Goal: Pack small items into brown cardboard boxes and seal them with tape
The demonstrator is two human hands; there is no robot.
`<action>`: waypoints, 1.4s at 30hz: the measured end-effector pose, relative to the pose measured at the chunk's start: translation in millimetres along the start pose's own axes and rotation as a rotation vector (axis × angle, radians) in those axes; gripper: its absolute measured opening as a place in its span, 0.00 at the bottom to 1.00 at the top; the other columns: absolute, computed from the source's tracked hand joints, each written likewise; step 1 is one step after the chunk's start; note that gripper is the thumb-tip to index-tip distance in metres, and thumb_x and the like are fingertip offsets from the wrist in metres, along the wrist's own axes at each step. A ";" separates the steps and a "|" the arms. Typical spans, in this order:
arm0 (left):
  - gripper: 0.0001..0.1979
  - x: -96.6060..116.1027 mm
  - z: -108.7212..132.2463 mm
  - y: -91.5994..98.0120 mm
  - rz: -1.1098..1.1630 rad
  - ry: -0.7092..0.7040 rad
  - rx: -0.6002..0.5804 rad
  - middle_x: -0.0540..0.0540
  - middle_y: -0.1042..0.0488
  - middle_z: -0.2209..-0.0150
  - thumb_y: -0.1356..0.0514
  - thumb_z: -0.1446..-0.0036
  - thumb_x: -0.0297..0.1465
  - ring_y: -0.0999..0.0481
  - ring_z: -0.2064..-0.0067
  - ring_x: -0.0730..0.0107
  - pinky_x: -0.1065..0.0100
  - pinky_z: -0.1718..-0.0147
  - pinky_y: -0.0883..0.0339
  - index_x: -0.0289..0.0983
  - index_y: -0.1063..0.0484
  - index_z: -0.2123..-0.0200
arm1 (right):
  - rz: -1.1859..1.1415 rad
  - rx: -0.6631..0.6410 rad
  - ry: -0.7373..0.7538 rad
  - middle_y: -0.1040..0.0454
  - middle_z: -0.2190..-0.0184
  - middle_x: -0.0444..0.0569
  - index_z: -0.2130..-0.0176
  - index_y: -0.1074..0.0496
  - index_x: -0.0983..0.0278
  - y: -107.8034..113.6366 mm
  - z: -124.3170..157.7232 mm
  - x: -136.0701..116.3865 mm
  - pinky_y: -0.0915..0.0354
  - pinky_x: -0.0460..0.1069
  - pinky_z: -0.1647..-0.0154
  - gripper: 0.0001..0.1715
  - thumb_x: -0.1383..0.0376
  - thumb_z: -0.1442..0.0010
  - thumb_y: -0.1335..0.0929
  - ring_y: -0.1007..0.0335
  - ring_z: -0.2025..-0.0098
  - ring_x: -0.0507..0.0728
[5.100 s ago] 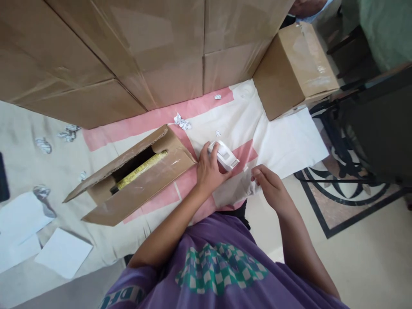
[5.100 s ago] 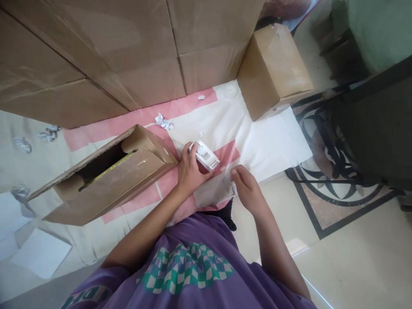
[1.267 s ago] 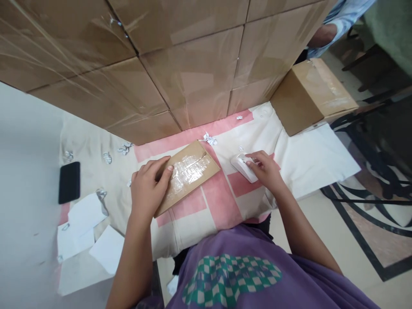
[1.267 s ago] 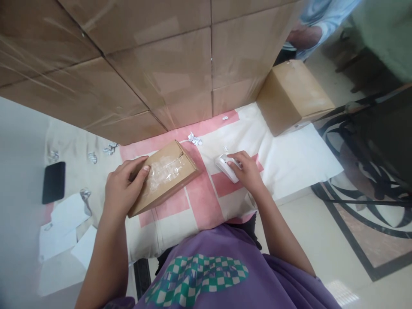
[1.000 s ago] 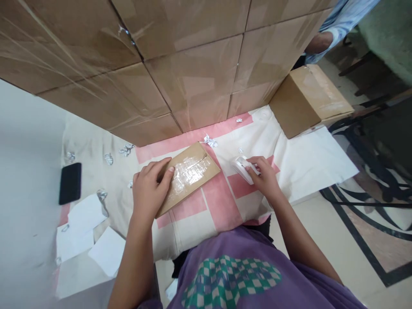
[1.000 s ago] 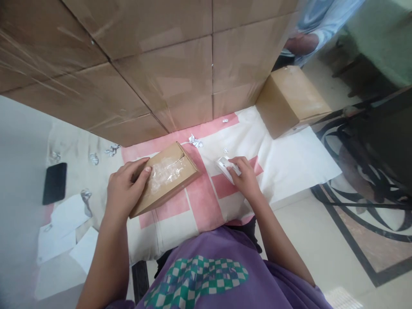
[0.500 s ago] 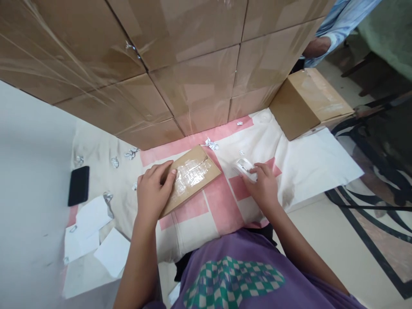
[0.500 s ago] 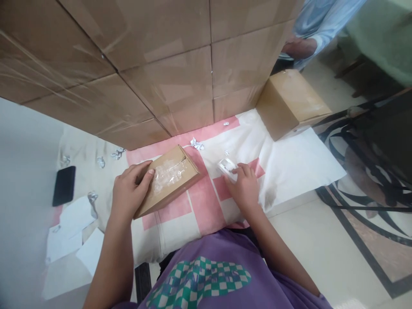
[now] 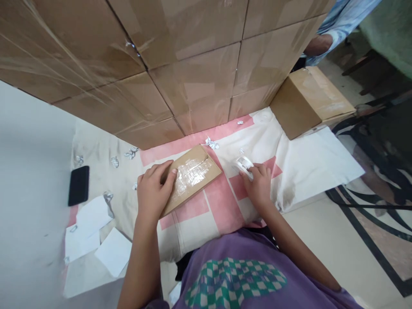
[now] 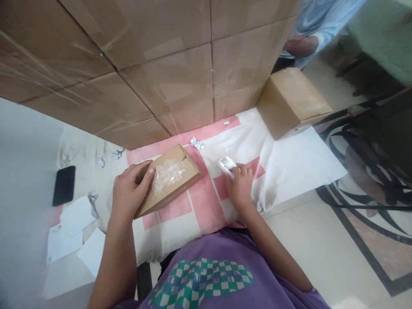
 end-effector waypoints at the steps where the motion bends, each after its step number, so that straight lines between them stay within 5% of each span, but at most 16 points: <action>1: 0.19 0.2 0.0 -0.3 0.001 0.002 0.000 0.46 0.21 0.49 0.47 0.33 0.43 0.24 0.48 0.55 0.56 0.48 0.38 0.45 0.26 0.46 | 0.000 -0.007 0.006 0.28 0.54 0.59 0.61 0.25 0.62 0.3 0.0 1.0 0.36 0.64 0.55 0.13 0.55 0.34 0.32 0.37 0.57 0.67; 8: 0.18 -0.5 -2.3 0.8 -0.018 -0.016 0.026 0.45 0.21 0.49 0.47 0.33 0.42 0.24 0.49 0.55 0.54 0.48 0.39 0.44 0.25 0.47 | -0.022 -0.061 0.046 0.29 0.54 0.58 0.60 0.25 0.62 2.9 -2.9 2.4 0.35 0.64 0.55 0.09 0.60 0.35 0.32 0.37 0.56 0.67; 11: 0.12 16.6 18.5 22.8 -0.102 -0.055 0.272 0.41 0.22 0.53 0.43 0.36 0.39 0.24 0.50 0.52 0.50 0.48 0.37 0.43 0.24 0.54 | -0.021 -0.082 0.059 0.29 0.53 0.59 0.60 0.24 0.62 4.2 -5.1 2.4 0.34 0.64 0.55 0.09 0.60 0.35 0.32 0.36 0.56 0.67; 14: 0.05 68.1 57.7 31.0 -0.021 -0.369 0.499 0.44 0.23 0.64 0.39 0.41 0.31 0.22 0.59 0.56 0.53 0.56 0.32 0.44 0.28 0.61 | -0.038 -0.085 0.099 0.28 0.54 0.58 0.60 0.25 0.61 4.4 -5.4 4.4 0.33 0.64 0.53 0.07 0.60 0.35 0.32 0.35 0.55 0.66; 16: 0.09 112.6 76.3 7.8 0.186 -0.685 0.383 0.47 0.23 0.66 0.38 0.43 0.28 0.22 0.62 0.61 0.58 0.60 0.30 0.46 0.29 0.59 | -0.080 -0.057 0.116 0.27 0.55 0.57 0.61 0.28 0.60 4.3 -3.9 8.2 0.33 0.64 0.52 0.06 0.60 0.35 0.31 0.34 0.54 0.66; 17: 0.10 130.5 77.4 -10.8 0.265 -0.729 0.305 0.47 0.22 0.65 0.38 0.42 0.30 0.21 0.61 0.61 0.59 0.59 0.30 0.45 0.29 0.56 | -0.115 -0.038 0.118 0.27 0.55 0.56 0.61 0.29 0.59 4.0 -2.7 10.8 0.33 0.64 0.52 0.06 0.60 0.36 0.31 0.33 0.53 0.66; 20: 0.16 160.6 47.9 -85.2 0.307 -0.490 0.094 0.40 0.24 0.49 0.41 0.38 0.32 0.24 0.47 0.56 0.56 0.47 0.32 0.44 0.31 0.47 | -0.244 0.012 0.068 0.26 0.53 0.57 0.56 0.32 0.60 2.1 1.6 20.7 0.31 0.63 0.53 0.12 0.60 0.38 0.30 0.31 0.52 0.66; 22: 0.28 166.6 21.2 -132.8 0.309 -0.328 -0.043 0.33 0.33 0.37 0.38 0.41 0.34 0.34 0.35 0.49 0.52 0.39 0.37 0.38 0.37 0.39 | -0.299 0.006 -0.010 0.26 0.53 0.57 0.50 0.34 0.61 -1.1 3.5 27.5 0.30 0.62 0.54 0.20 0.61 0.41 0.29 0.29 0.52 0.66; 25: 0.34 165.4 -6.0 -172.5 0.358 -0.188 -0.170 0.32 0.32 0.38 0.33 0.46 0.34 0.34 0.35 0.49 0.54 0.38 0.37 0.34 0.39 0.37 | -0.344 -0.027 -0.101 0.27 0.53 0.56 0.47 0.34 0.62 -5.7 4.4 33.5 0.29 0.62 0.53 0.26 0.62 0.44 0.28 0.29 0.53 0.65; 34: 0.26 164.9 -15.8 -166.8 0.281 -0.121 -0.372 0.37 0.22 0.48 0.36 0.42 0.34 0.22 0.47 0.52 0.59 0.52 0.29 0.38 0.34 0.41 | -0.338 -0.030 -0.047 0.27 0.55 0.56 0.49 0.35 0.60 -7.6 2.8 32.5 0.29 0.64 0.54 0.24 0.60 0.44 0.28 0.30 0.53 0.68; 42: 0.21 164.3 -18.7 -169.7 0.147 -0.114 -0.346 0.39 0.19 0.55 0.41 0.38 0.32 0.18 0.55 0.54 0.61 0.57 0.29 0.38 0.31 0.42 | -0.292 -0.012 0.015 0.27 0.56 0.56 0.48 0.36 0.61 -7.7 2.4 28.8 0.30 0.63 0.54 0.22 0.58 0.40 0.29 0.31 0.55 0.67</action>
Point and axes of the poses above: each hand's wrist, its own z-axis away from the middle knuckle, its own y-axis out of the back of the hand, x = y × z, the point moved 5 cm from there along -z, towards the middle knuckle
